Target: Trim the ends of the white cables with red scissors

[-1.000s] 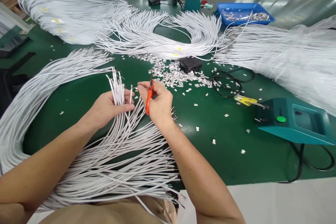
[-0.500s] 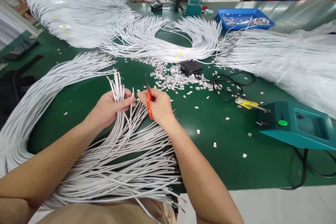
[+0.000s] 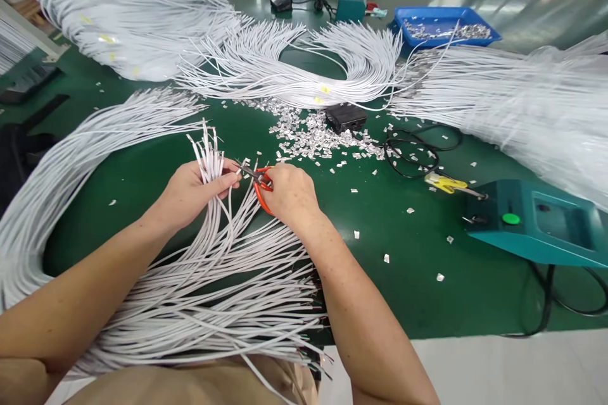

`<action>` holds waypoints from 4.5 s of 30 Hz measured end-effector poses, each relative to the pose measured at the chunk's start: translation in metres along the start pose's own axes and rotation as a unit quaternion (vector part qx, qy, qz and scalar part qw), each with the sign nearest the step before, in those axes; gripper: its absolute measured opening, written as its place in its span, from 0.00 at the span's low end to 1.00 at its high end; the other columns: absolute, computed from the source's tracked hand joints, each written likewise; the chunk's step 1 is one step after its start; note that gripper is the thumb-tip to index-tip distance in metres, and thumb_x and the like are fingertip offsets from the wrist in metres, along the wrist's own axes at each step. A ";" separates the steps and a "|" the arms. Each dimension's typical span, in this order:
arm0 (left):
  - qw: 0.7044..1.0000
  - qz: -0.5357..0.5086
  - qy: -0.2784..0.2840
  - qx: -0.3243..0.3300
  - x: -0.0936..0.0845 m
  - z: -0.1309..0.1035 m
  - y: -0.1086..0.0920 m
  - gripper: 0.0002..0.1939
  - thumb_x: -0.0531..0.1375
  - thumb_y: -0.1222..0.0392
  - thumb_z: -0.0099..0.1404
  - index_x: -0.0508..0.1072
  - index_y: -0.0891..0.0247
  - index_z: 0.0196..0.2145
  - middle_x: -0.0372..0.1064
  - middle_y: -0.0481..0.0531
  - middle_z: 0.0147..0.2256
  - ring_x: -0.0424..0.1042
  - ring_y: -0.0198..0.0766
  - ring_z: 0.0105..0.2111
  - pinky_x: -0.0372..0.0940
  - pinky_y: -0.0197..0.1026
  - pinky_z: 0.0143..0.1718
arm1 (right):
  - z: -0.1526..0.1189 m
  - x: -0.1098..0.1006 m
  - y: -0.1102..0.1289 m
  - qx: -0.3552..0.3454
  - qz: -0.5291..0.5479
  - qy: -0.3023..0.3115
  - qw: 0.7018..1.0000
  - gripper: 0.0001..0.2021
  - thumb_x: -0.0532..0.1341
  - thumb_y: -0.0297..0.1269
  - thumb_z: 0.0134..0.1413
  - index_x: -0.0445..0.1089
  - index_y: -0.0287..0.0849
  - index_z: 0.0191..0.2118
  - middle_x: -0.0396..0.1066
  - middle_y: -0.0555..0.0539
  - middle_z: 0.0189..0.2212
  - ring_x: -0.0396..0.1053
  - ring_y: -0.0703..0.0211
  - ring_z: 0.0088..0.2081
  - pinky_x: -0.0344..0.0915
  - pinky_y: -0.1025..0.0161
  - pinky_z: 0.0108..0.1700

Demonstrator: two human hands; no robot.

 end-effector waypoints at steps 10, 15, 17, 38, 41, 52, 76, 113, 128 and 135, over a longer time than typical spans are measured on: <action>1.000 -0.002 0.022 -0.002 0.001 0.001 -0.002 0.14 0.65 0.51 0.58 0.75 0.64 0.37 0.70 0.48 0.26 0.63 0.31 0.22 0.59 0.35 0.26 | -0.001 -0.002 0.001 -0.004 0.017 -0.006 1.000 0.16 0.60 0.44 0.54 0.60 0.42 0.21 0.64 0.49 0.25 0.55 0.64 0.25 0.47 0.63 0.27; 0.999 -0.019 0.030 0.001 0.002 0.002 0.000 0.15 0.65 0.50 0.58 0.75 0.64 0.37 0.70 0.48 0.27 0.63 0.31 0.22 0.59 0.35 0.26 | -0.001 -0.001 0.003 -0.019 -0.021 -0.008 1.000 0.15 0.59 0.42 0.56 0.63 0.41 0.22 0.64 0.48 0.26 0.55 0.64 0.25 0.46 0.63 0.27; 0.999 -0.014 0.031 -0.003 0.003 0.002 0.001 0.15 0.65 0.49 0.58 0.76 0.63 0.37 0.70 0.49 0.27 0.64 0.31 0.23 0.60 0.35 0.27 | -0.001 0.001 0.003 -0.025 -0.034 -0.010 0.999 0.14 0.58 0.41 0.57 0.65 0.41 0.23 0.65 0.47 0.27 0.57 0.63 0.26 0.47 0.63 0.28; 0.997 0.055 -0.051 0.005 -0.001 -0.001 -0.007 0.13 0.68 0.52 0.53 0.79 0.63 0.34 0.76 0.50 0.31 0.73 0.41 0.32 0.65 0.41 0.39 | -0.004 -0.006 -0.003 0.078 0.490 -0.064 0.866 0.06 0.65 0.37 0.45 0.76 0.41 0.30 0.74 0.50 0.29 0.68 0.63 0.33 0.64 0.62 0.40; 0.996 0.073 -0.052 0.005 0.000 -0.003 -0.008 0.12 0.67 0.53 0.54 0.78 0.63 0.34 0.76 0.50 0.33 0.73 0.41 0.34 0.65 0.41 0.40 | -0.005 0.002 -0.004 0.103 0.542 -0.058 0.832 0.06 0.67 0.36 0.42 0.76 0.40 0.28 0.73 0.51 0.27 0.67 0.63 0.32 0.64 0.62 0.40; 0.986 -0.162 0.030 -0.002 0.018 0.000 0.000 0.15 0.69 0.55 0.54 0.68 0.63 0.34 0.69 0.47 0.26 0.69 0.34 0.27 0.62 0.36 0.29 | -0.004 0.023 0.012 0.109 0.666 0.009 0.737 0.07 0.64 0.35 0.39 0.65 0.41 0.19 0.64 0.53 0.20 0.59 0.65 0.25 0.56 0.63 0.31; 0.987 -0.152 -0.041 -0.033 -0.005 0.003 0.013 0.16 0.72 0.56 0.51 0.78 0.66 0.36 0.75 0.50 0.29 0.74 0.33 0.28 0.64 0.33 0.30 | -0.008 -0.002 -0.006 0.112 0.509 -0.088 0.849 0.11 0.63 0.45 0.48 0.72 0.41 0.26 0.64 0.53 0.21 0.60 0.65 0.27 0.58 0.64 0.34; 0.997 0.013 -0.059 0.043 -0.010 -0.004 -0.008 0.11 0.66 0.53 0.57 0.76 0.64 0.34 0.76 0.51 0.30 0.75 0.40 0.32 0.66 0.41 0.41 | -0.009 0.008 0.016 0.011 -0.005 -0.038 0.999 0.16 0.57 0.44 0.60 0.67 0.41 0.25 0.70 0.47 0.29 0.65 0.60 0.32 0.50 0.64 0.30; 0.998 0.011 -0.064 0.016 -0.009 -0.004 -0.005 0.14 0.67 0.53 0.56 0.77 0.64 0.37 0.76 0.51 0.28 0.75 0.40 0.31 0.65 0.41 0.38 | -0.005 -0.001 0.000 0.049 0.374 -0.074 0.923 0.07 0.62 0.39 0.49 0.74 0.41 0.31 0.72 0.50 0.28 0.66 0.63 0.31 0.60 0.64 0.35; 0.995 0.067 -0.069 0.039 -0.005 -0.009 -0.016 0.10 0.65 0.56 0.57 0.77 0.63 0.36 0.76 0.49 0.28 0.74 0.40 0.31 0.66 0.40 0.39 | -0.007 0.006 -0.001 0.102 0.557 -0.070 0.821 0.08 0.66 0.40 0.42 0.76 0.42 0.29 0.73 0.51 0.27 0.67 0.64 0.30 0.64 0.63 0.38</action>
Point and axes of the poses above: each hand's wrist, its own z-axis towards the middle knuckle, its own x-axis out of the palm, y = z × x, the point moved 9 cm from there along z, towards the middle knuckle
